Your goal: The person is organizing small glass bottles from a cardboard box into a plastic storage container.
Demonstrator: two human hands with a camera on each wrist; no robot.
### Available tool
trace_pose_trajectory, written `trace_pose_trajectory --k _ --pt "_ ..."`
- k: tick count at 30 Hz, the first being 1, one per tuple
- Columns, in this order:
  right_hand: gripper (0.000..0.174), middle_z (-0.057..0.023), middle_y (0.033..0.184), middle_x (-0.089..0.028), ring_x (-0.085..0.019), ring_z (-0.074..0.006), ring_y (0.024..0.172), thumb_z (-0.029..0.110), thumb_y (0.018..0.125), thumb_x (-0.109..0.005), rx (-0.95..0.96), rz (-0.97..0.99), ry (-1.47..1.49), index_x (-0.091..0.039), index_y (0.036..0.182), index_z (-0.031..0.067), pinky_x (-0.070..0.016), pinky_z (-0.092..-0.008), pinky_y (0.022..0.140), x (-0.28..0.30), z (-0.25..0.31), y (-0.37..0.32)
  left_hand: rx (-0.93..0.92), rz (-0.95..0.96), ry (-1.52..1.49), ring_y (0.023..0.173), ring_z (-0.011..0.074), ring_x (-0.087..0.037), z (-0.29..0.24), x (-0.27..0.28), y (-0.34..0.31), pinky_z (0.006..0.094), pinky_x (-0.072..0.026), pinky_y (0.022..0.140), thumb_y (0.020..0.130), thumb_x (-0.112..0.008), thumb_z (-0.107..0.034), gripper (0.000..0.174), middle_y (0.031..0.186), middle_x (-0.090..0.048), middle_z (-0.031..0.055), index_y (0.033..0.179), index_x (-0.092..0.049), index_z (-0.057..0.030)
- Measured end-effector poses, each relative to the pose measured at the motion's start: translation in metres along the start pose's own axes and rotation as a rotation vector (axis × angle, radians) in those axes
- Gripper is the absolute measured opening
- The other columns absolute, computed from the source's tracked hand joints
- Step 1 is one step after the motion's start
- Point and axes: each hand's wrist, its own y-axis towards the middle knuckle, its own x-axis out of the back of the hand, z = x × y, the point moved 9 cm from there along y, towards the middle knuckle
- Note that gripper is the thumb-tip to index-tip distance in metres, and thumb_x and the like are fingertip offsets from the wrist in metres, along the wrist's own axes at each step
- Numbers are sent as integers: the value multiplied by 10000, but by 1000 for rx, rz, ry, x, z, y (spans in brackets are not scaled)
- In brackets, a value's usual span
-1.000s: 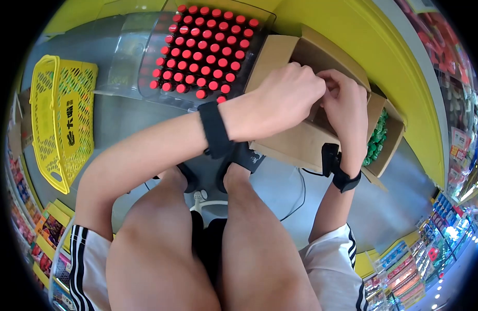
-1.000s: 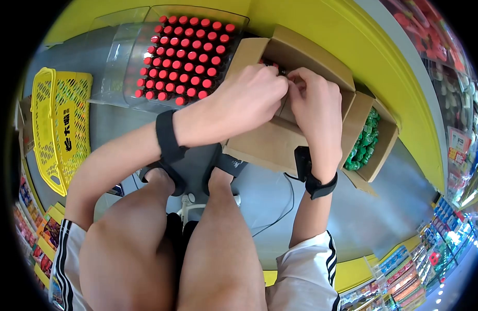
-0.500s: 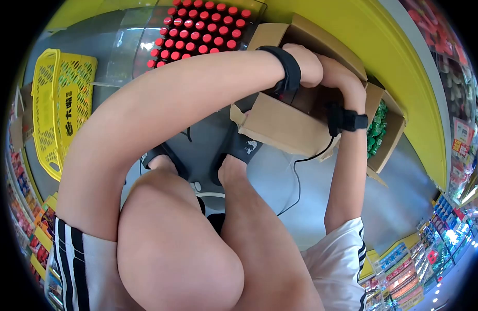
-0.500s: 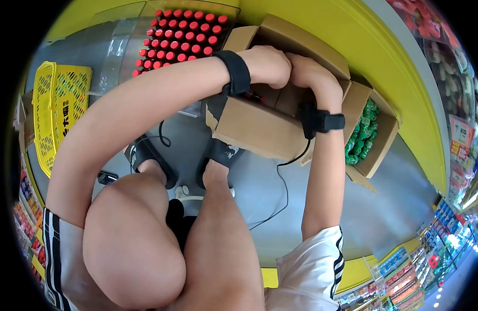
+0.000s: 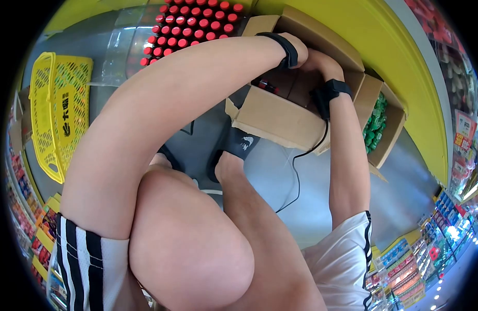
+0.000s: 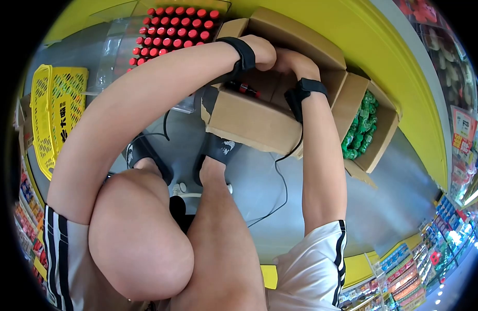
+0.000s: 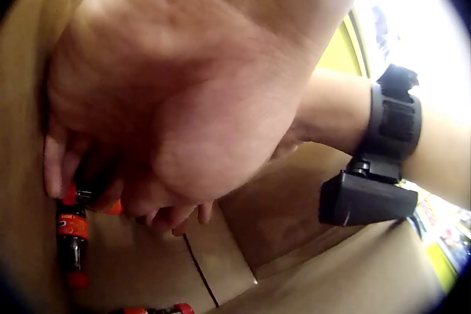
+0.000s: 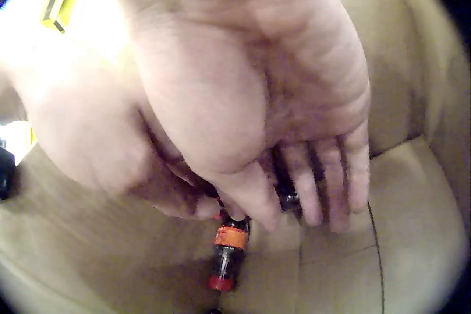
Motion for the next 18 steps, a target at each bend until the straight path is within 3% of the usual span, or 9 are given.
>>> trace_pose_trajectory --k 4,6,10,12,15,17,18 --pt "509 -112 1218 -804 -725 -255 993 371 991 -671 -24 60 28 -664 1447 144 -594 -409 921 -5 -2 9 -36 -6 46 1111 421 -787 -2 -3 2 483 -626 923 754 -760 -48 397 1176 -802 263 1136 -868 -43" --pt "499 -112 1209 -806 -728 -256 986 369 994 -666 -35 85 36 -667 1436 138 -594 -410 917 -6 -3 12 9 -14 11 1129 411 -775 1 -6 4 472 -609 933 825 -710 -42 345 1189 -796 243 1139 -853 -37" --pt "479 -110 1189 -811 -733 -257 974 364 1000 -656 -49 142 44 -675 1415 126 -596 -412 909 -9 -5 18 86 -40 -69 1125 415 -776 6 -7 3 471 -612 936 827 -708 -42 343 1196 -798 237 1136 -855 -44" --pt "470 -109 1180 -813 -735 -258 968 361 1003 -651 -58 184 40 -679 1404 120 -596 -412 905 -12 -7 20 54 27 -51 1226 379 -755 2 -14 2 485 -564 1066 927 -688 -244 402 1318 -776 229 1265 -835 -84" --pt "461 -108 1170 -816 -737 -259 961 359 1005 -646 -59 212 33 -683 1393 114 -597 -413 902 -18 -4 18 49 10 -48 1235 377 -751 2 -17 3 478 -573 1046 923 -713 -268 398 1325 -777 216 1263 -839 -106" --pt "334 -104 1087 -823 -759 -262 921 224 993 -652 -93 83 148 -705 1278 58 -599 -425 877 -15 -5 7 58 14 -72 1241 375 -748 1 -20 8 479 -575 1042 922 -724 -270 395 1327 -779 205 1267 -839 -114" --pt "334 -104 1087 -823 -759 -262 921 224 993 -652 -95 83 142 -705 1278 58 -599 -425 877 -14 -1 -5 66 18 -98 1247 374 -746 1 -21 9 481 -576 1038 922 -735 -271 393 1328 -782 193 1272 -838 -122"
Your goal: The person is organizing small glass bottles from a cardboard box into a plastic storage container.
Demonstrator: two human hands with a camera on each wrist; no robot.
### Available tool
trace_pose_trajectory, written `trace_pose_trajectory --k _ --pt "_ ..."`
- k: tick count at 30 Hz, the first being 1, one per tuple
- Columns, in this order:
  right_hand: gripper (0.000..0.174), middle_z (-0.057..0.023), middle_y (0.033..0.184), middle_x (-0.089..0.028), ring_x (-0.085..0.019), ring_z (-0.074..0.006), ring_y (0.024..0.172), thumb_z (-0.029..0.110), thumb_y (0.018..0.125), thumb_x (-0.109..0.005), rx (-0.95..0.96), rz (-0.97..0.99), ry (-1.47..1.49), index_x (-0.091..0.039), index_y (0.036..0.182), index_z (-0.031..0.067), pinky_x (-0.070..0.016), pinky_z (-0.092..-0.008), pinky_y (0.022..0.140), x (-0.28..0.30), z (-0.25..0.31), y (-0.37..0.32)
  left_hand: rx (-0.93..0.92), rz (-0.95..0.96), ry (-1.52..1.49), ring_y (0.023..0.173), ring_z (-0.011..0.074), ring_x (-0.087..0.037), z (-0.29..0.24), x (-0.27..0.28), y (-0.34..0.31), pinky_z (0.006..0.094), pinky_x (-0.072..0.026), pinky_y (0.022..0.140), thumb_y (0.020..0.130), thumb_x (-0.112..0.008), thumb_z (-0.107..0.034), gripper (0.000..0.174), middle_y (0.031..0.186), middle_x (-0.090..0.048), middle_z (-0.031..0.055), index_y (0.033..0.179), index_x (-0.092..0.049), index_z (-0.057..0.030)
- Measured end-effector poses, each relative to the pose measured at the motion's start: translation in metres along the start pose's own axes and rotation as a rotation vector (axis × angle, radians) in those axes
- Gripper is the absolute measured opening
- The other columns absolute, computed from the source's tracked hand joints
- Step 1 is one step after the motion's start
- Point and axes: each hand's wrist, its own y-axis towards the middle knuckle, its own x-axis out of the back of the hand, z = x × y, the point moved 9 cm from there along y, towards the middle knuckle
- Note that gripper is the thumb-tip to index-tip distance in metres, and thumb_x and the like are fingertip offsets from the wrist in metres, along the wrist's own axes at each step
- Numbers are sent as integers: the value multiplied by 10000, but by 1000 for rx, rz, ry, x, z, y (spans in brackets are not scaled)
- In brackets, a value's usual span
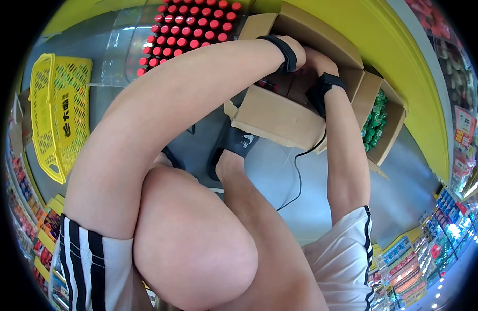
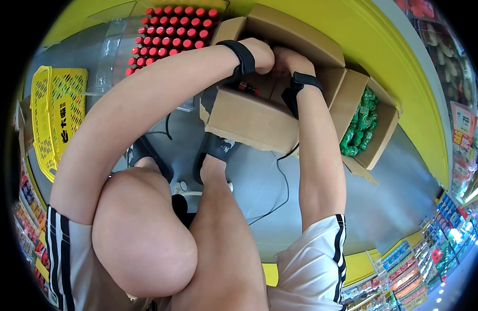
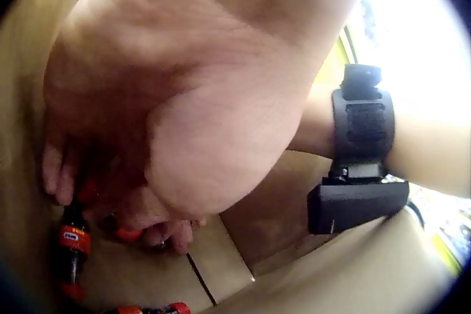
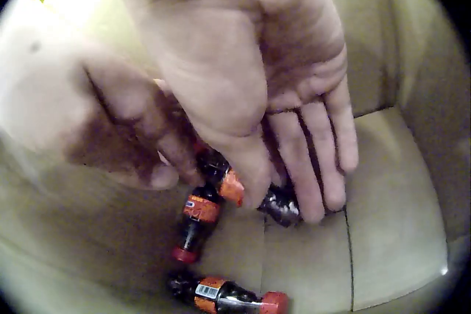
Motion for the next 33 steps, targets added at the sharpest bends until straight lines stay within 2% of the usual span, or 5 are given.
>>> trace_pose_trajectory --k 6,16,21,25,33 --pt "320 -139 1153 -820 -777 -288 1021 91 941 -724 85 -60 -96 -716 1256 39 -601 -445 890 17 27 -41 -98 -46 59 1345 449 -657 -12 9 -42 553 -550 1080 903 -701 -141 386 1599 -578 256 1263 -839 -113" --pt "561 -207 1370 -748 -662 -422 1341 32 842 -843 208 -171 -489 -689 1380 59 -558 -488 1073 37 25 -57 -231 -176 -25 1319 438 -666 -28 14 -66 515 -587 1053 910 -728 -79 469 1540 -565 265 1375 -781 -114" --pt "366 -207 1210 -799 -756 -405 1159 3 953 -717 109 -202 -219 -702 1318 19 -601 -483 975 48 51 -119 -423 -364 -339 1167 469 -685 -27 29 -114 543 -589 973 829 -630 138 435 1289 -574 287 1228 -698 -22" --pt "276 -207 1048 -813 -784 -372 959 140 998 -741 247 -299 -200 -740 1225 -16 -594 -455 864 47 36 -112 -478 -686 -406 1106 486 -704 -11 41 -139 510 -593 959 872 -672 73 332 1237 -624 316 1197 -610 99" --pt "328 -218 912 -769 -758 -339 857 227 967 -815 430 -468 -64 -764 1174 -23 -581 -444 822 32 77 -181 -451 -702 -495 1110 490 -685 13 44 -157 523 -575 945 887 -663 57 333 1176 -652 310 1209 -595 100"
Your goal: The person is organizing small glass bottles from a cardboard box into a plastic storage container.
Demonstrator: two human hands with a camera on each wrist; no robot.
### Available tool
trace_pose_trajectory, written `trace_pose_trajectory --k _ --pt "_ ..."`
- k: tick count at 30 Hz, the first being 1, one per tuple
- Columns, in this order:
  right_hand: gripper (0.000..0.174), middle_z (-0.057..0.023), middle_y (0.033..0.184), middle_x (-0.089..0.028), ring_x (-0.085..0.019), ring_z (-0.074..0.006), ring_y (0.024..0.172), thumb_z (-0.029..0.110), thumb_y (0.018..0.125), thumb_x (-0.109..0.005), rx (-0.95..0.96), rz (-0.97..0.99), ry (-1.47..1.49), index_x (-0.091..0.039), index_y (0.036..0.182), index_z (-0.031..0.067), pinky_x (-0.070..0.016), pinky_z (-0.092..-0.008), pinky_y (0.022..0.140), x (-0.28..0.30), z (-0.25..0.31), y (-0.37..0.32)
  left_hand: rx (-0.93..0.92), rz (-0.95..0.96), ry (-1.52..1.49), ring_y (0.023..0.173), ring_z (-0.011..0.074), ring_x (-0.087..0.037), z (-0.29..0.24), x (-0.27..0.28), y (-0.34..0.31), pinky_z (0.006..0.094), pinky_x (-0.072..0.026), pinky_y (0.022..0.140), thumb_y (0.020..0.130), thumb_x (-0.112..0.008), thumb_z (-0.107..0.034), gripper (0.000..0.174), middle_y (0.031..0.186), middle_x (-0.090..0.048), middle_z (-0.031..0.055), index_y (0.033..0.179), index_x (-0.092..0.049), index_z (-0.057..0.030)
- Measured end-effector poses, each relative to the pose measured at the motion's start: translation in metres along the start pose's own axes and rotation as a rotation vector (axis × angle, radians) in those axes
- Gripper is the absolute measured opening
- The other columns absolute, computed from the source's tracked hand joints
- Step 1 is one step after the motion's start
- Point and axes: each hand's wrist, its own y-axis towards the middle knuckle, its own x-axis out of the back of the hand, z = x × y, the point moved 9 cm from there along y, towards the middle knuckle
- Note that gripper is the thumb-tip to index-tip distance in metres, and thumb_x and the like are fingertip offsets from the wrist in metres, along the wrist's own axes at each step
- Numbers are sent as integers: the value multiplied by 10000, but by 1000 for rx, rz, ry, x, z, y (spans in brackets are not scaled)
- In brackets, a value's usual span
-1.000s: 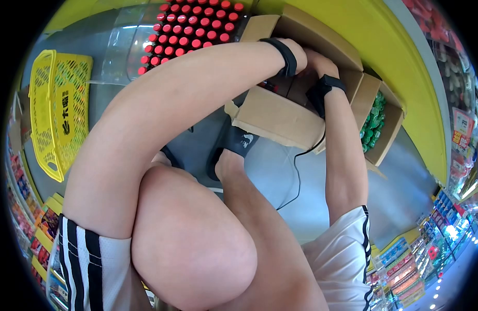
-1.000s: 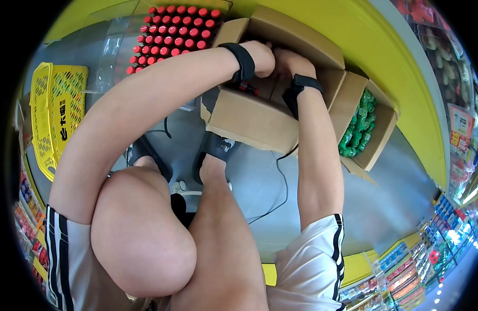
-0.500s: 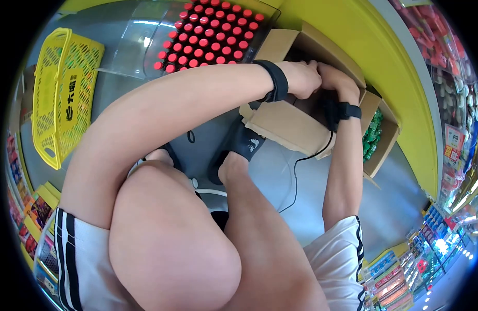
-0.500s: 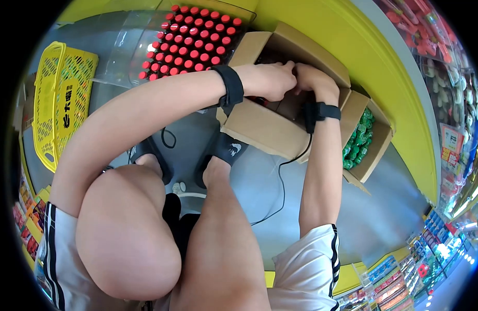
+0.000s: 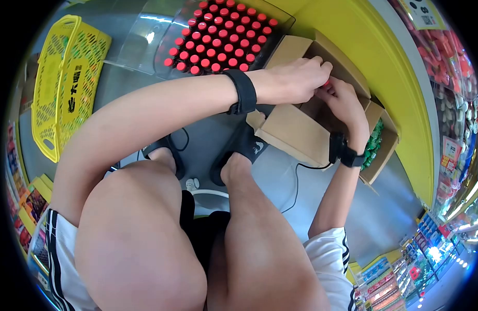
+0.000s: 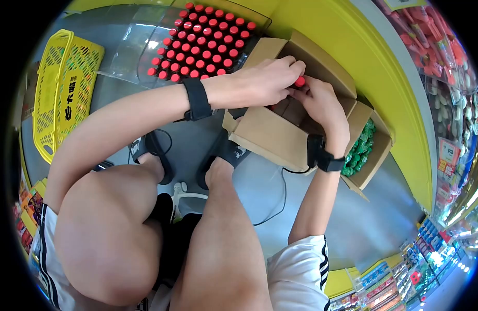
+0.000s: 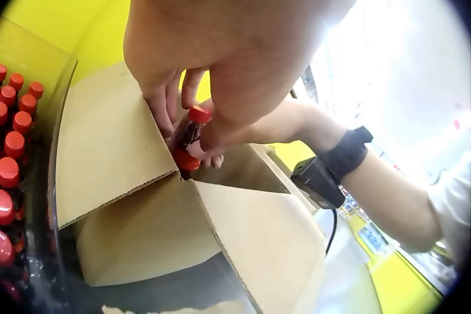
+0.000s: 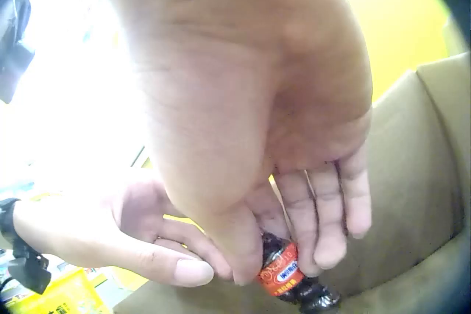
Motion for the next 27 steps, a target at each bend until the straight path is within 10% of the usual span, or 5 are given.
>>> trace_pose_trajectory --k 9,27 --pt "310 -131 852 -763 -696 -179 719 228 952 -838 -15 -300 90 -808 1186 27 -562 -325 716 31 43 -38 -38 64 -12 1217 413 -645 2 3 -21 496 -567 994 967 -756 -90 429 1269 -653 204 1348 -605 37" --pt "233 -62 934 -754 -704 -147 834 47 924 -860 290 -565 123 -758 1130 12 -561 -286 774 43 106 -58 -74 -278 -68 1013 357 -674 0 53 -75 457 -570 841 932 -823 -155 333 1043 -660 149 1180 -685 19"
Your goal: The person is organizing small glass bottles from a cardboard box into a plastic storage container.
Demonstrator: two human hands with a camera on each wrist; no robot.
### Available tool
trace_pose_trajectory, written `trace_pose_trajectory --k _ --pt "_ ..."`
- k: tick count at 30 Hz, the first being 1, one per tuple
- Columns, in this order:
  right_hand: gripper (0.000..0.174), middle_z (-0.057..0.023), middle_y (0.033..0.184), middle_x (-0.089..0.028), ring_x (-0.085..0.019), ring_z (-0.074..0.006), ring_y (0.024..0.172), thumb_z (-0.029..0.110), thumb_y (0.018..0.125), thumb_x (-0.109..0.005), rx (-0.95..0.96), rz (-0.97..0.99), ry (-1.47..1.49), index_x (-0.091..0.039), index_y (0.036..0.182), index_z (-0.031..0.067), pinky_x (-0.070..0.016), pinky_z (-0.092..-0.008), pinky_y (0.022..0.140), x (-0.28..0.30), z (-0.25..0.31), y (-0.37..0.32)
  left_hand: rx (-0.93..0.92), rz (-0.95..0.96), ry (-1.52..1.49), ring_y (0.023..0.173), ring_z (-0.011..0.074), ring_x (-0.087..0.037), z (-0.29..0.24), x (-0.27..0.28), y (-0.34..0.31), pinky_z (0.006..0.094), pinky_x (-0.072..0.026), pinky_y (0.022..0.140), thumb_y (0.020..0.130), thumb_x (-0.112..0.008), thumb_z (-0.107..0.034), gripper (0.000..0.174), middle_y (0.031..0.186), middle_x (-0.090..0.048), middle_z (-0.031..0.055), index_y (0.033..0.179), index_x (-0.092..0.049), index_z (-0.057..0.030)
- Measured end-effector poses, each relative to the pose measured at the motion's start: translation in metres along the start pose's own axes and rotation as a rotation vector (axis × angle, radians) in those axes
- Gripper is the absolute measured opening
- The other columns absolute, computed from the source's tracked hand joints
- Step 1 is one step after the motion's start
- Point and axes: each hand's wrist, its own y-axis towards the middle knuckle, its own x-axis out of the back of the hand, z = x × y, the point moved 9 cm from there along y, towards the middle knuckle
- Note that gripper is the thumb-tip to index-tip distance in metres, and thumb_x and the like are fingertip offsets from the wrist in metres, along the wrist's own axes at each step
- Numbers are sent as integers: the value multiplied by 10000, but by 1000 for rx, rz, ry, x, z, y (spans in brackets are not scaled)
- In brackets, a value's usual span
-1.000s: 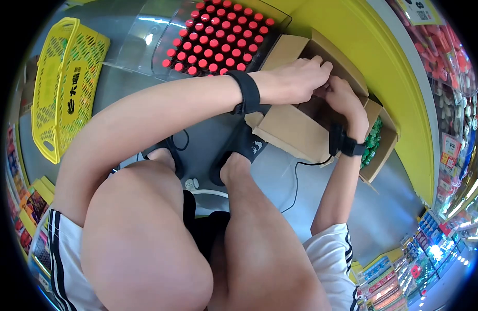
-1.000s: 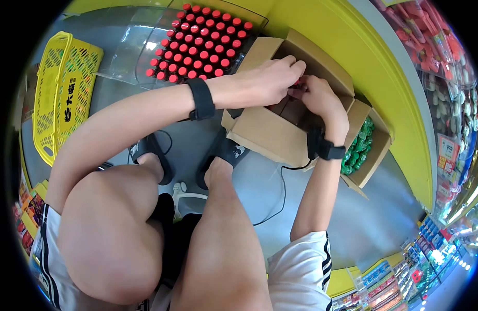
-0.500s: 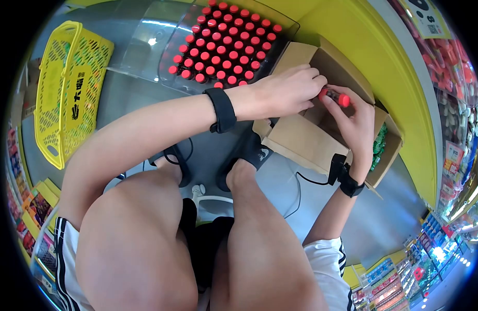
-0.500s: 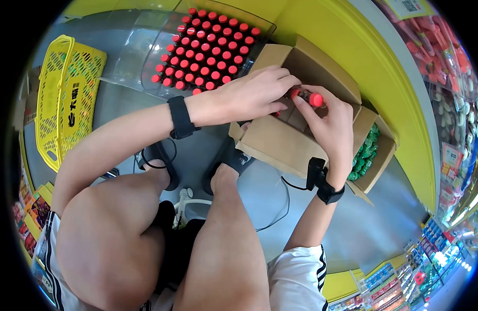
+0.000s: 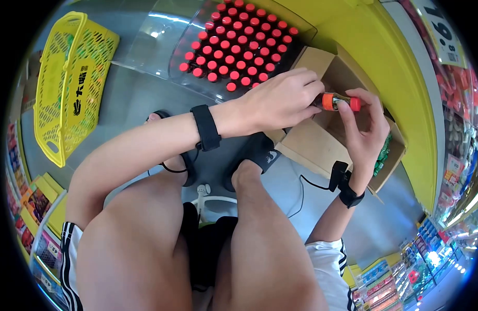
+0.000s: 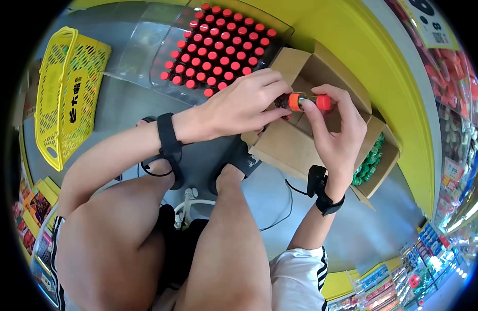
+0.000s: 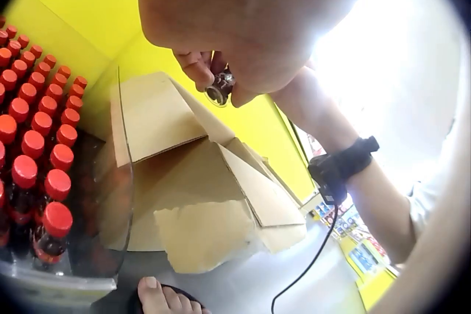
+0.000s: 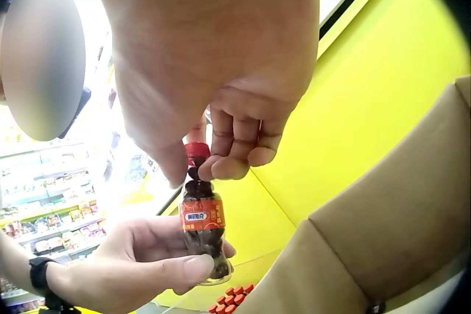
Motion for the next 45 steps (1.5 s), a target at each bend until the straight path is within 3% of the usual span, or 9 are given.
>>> trace_pose_trajectory --k 8,14,17,21,26,28,32,35,45 --pt "244 -81 908 -734 -694 -211 801 54 905 -870 155 60 -46 -775 1128 39 -576 -318 751 -38 47 11 92 -112 -60 943 331 -705 16 21 -31 439 -583 807 911 -858 -112 410 1025 -700 129 1258 -665 -9" --pt "231 -55 879 -725 -651 -190 735 47 891 -869 154 90 -10 -790 1107 56 -550 -323 682 -64 68 14 -32 -218 97 917 295 -700 12 48 -59 400 -598 773 939 -831 -178 381 1006 -682 114 1216 -650 12" --pt "242 -52 873 -726 -671 -198 746 72 881 -881 162 120 -8 -799 1108 72 -553 -335 678 -80 75 17 37 -213 98 921 281 -721 24 63 -71 388 -611 794 863 -870 -71 415 1052 -698 103 1240 -706 -14" --pt "271 -62 913 -723 -680 -255 792 121 876 -889 215 167 19 -789 1125 84 -554 -377 701 -112 89 14 28 -257 163 934 258 -719 35 80 -86 365 -624 794 812 -878 -37 463 1117 -674 102 1246 -720 -11" --pt "249 -67 921 -722 -674 -275 793 117 896 -868 180 195 63 -779 1125 78 -552 -394 698 -143 90 14 174 -203 169 879 253 -721 58 92 -115 366 -625 779 840 -855 -32 450 1026 -675 88 1265 -705 -14" --pt "243 -71 910 -716 -676 -284 791 106 904 -853 206 199 58 -772 1131 73 -557 -399 704 -154 94 11 271 -137 88 903 329 -736 69 86 -125 426 -620 785 889 -832 -74 408 1045 -692 121 1253 -665 4" --pt "230 -87 906 -721 -696 -304 812 81 900 -833 133 271 68 -755 1115 58 -573 -415 726 -173 92 3 283 -119 61 932 345 -753 76 83 -140 447 -624 797 909 -828 -82 416 1050 -719 144 1273 -647 10" --pt "247 -99 912 -726 -709 -316 821 77 884 -835 151 267 107 -743 1112 50 -581 -426 736 -188 86 -8 353 -108 49 856 274 -731 88 76 -149 391 -613 780 867 -809 -12 488 1065 -719 121 1324 -637 -8" --pt "213 -104 868 -699 -701 -316 811 107 898 -829 139 267 68 -711 1057 30 -567 -440 720 -209 76 -10 471 -57 24 914 387 -751 108 68 -153 453 -612 791 865 -756 26 451 1143 -747 227 1255 -529 14"
